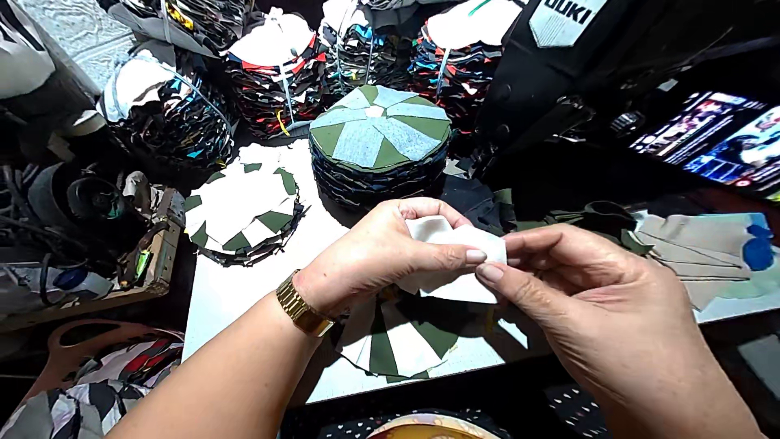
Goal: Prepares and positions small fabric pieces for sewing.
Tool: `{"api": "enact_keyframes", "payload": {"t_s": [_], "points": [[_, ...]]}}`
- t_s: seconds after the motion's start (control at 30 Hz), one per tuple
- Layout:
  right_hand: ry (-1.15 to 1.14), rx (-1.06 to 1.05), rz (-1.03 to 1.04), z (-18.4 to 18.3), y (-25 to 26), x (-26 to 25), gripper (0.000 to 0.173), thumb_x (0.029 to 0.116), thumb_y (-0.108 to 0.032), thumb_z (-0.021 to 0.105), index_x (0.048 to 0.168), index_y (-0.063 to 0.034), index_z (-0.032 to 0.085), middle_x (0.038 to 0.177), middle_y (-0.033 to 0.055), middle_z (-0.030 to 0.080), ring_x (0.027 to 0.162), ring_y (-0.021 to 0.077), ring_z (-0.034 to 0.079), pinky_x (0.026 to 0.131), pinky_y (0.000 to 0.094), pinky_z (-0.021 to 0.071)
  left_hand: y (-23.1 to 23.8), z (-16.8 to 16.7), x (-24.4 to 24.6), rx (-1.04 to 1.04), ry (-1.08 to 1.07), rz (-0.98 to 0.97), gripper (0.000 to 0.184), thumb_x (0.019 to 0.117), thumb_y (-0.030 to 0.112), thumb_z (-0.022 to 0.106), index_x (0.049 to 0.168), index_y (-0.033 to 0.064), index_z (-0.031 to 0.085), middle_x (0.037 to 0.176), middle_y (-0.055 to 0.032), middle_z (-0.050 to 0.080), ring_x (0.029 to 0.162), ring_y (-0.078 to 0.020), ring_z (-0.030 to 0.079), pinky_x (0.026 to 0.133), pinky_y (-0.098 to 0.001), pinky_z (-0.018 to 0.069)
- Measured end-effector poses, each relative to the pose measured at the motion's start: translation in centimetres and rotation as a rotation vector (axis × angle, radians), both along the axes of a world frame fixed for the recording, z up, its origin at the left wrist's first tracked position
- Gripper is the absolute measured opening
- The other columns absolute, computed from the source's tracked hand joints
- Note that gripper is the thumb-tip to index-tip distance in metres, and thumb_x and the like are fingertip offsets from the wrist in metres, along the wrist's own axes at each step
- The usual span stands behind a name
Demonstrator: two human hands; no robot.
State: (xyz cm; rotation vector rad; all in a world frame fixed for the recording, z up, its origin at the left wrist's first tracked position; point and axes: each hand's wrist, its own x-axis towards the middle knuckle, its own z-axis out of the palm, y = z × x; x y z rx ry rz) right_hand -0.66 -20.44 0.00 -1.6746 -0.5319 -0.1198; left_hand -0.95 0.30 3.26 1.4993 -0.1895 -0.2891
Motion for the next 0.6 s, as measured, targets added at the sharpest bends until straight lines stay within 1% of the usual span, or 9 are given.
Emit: {"api": "enact_keyframes", "payload": {"t_s": [0.1, 0.17, 0.23, 0.27, 0.33, 0.43, 0.5, 0.57, 0.6], "points": [[-0.032, 0.006, -0.001, 0.0, -0.2, 0.4, 0.013, 0.0883, -0.012, 0.075, 0.101, -0.0147, 0.073, 0.084, -0.004, 0.07, 0.067, 0.0063, 0.066, 0.059, 0.0188, 0.0585, 0.3, 0.1, 0.1, 0.02, -0.006, 0.027, 0.011, 0.0905, -0.002, 0.073, 0.101, 0.0005, 0.07, 0.084, -0.0092, 0.071, 0.07, -0.0091, 0.066, 0.063, -0.0212, 0.0562], [-0.056, 0.008, -0.014, -0.1, -0.3, 0.4, 0.009, 0.091, -0.011, 0.072, 0.099, -0.0142, 0.073, 0.082, -0.0042, 0.069, 0.064, 0.0058, 0.065, 0.056, 0.0185, 0.0572, 0.3, 0.2, 0.1, 0.033, -0.013, 0.036, 0.01, 0.0907, -0.002, 0.073, 0.1, 0.0005, 0.07, 0.082, -0.0085, 0.07, 0.067, -0.0079, 0.064, 0.06, -0.0194, 0.0537], [-0.123, -0.039, -0.044, -0.1, -0.3, 0.3, 0.007, 0.0928, -0.012, 0.07, 0.099, -0.0141, 0.071, 0.084, -0.0066, 0.069, 0.067, 0.0028, 0.065, 0.059, 0.016, 0.0572, 0.2, 0.1, 0.1, 0.036, -0.042, 0.044, 0.008, 0.0902, -0.002, 0.073, 0.097, -0.0003, 0.071, 0.079, -0.0085, 0.069, 0.065, -0.0076, 0.063, 0.058, -0.0189, 0.052], [-0.172, -0.079, -0.06, -0.1, -0.2, 0.2, 0.006, 0.0938, -0.014, 0.069, 0.099, -0.0139, 0.071, 0.087, -0.0079, 0.068, 0.071, 0.001, 0.065, 0.062, 0.0146, 0.057, 0.1, 0.0, 0.0, 0.04, -0.066, 0.048, 0.008, 0.0899, -0.002, 0.074, 0.097, -0.0008, 0.07, 0.079, -0.0085, 0.069, 0.065, -0.0079, 0.063, 0.058, -0.0192, 0.0525], [-0.236, -0.131, -0.066, -0.1, -0.3, 0.1, 0.006, 0.0957, -0.015, 0.067, 0.1, -0.0131, 0.07, 0.093, -0.0075, 0.066, 0.078, 0.0002, 0.064, 0.068, 0.0138, 0.0565, 0.0, 0.0, 0.0, 0.058, -0.1, 0.053, 0.007, 0.09, -0.001, 0.074, 0.096, -0.001, 0.07, 0.078, -0.0082, 0.069, 0.066, -0.0082, 0.064, 0.06, -0.0198, 0.0541], [-0.187, -0.068, -0.061, 0.2, -0.3, 0.2, 0.005, 0.0955, -0.012, 0.067, 0.1, -0.0133, 0.071, 0.088, -0.0088, 0.069, 0.074, -0.0006, 0.064, 0.067, 0.0137, 0.0564, 0.3, 0.1, 0.1, 0.068, -0.072, 0.009, 0.006, 0.0921, 0.002, 0.073, 0.097, 0.0007, 0.07, 0.075, -0.0057, 0.067, 0.059, -0.0049, 0.059, 0.052, -0.0168, 0.0488], [-0.129, -0.026, -0.048, 0.5, -0.5, 0.2, 0.007, 0.0958, -0.01, 0.067, 0.101, -0.0129, 0.072, 0.088, -0.0078, 0.07, 0.074, 0.0012, 0.066, 0.067, 0.0153, 0.0575, 0.7, 0.3, 0.2, 0.067, -0.042, -0.025, 0.005, 0.092, 0.002, 0.073, 0.095, 0.0016, 0.069, 0.072, -0.0045, 0.065, 0.055, -0.004, 0.055, 0.048, -0.0161, 0.0452], [-0.102, -0.044, -0.053, 0.5, -0.6, 0.1, 0.007, 0.094, -0.011, 0.068, 0.099, -0.0138, 0.072, 0.085, -0.0074, 0.07, 0.071, 0.0021, 0.066, 0.064, 0.0155, 0.0573, 1.3, 0.7, 0.2, 0.089, -0.033, -0.063, 0.005, 0.0921, 0.002, 0.073, 0.093, 0.003, 0.068, 0.07, -0.0036, 0.064, 0.053, -0.0041, 0.055, 0.046, -0.0163, 0.045], [-0.089, -0.065, -0.058, 0.4, -0.5, -0.1, 0.007, 0.093, -0.012, 0.069, 0.099, -0.0148, 0.072, 0.084, -0.0076, 0.069, 0.069, 0.0022, 0.065, 0.061, 0.0155, 0.0569, 1.6, 0.9, 0.3, 0.115, -0.024, -0.079, 0.005, 0.092, 0.002, 0.073, 0.094, 0.003, 0.069, 0.07, -0.0045, 0.065, 0.052, -0.0047, 0.055, 0.044, -0.0165, 0.0439]]}}
